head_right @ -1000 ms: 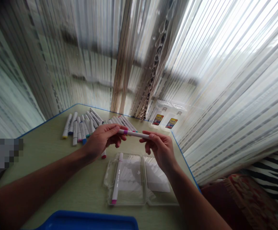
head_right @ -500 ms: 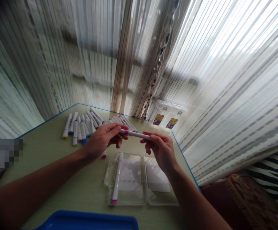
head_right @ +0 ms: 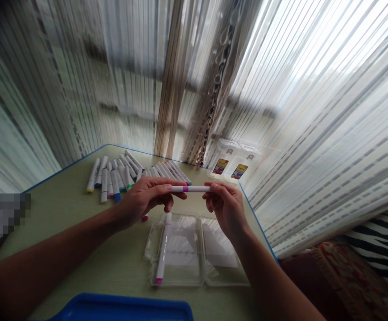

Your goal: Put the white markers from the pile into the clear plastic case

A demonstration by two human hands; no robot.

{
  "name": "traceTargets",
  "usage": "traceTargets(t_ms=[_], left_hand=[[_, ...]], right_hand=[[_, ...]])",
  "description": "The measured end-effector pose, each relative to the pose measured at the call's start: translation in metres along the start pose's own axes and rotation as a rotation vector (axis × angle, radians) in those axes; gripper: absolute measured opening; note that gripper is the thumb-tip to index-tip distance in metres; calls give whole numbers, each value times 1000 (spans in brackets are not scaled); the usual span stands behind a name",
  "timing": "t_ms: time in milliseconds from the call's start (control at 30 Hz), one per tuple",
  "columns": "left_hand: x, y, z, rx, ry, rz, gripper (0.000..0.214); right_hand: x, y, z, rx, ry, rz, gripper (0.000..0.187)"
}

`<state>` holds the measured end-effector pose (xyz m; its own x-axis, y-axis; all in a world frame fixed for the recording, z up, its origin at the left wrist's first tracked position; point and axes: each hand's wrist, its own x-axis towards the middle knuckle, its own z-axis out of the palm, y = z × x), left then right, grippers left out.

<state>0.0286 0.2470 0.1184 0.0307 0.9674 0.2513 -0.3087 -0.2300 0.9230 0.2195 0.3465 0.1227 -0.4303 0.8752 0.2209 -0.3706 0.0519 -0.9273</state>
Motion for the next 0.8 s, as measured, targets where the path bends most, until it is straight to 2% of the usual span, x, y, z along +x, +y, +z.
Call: traceTargets(t_ms=[100,533,800], left_hand=[[-1,1,1,-16,-7,5,37],[-1,6,4,183,11,37,39],[0,3,3,187,111,-13,34]], right_hand=[[1,0,0,18,5,16,13],[2,-1,0,21,23,27,11],[-1,0,0,-13,3,10,12]])
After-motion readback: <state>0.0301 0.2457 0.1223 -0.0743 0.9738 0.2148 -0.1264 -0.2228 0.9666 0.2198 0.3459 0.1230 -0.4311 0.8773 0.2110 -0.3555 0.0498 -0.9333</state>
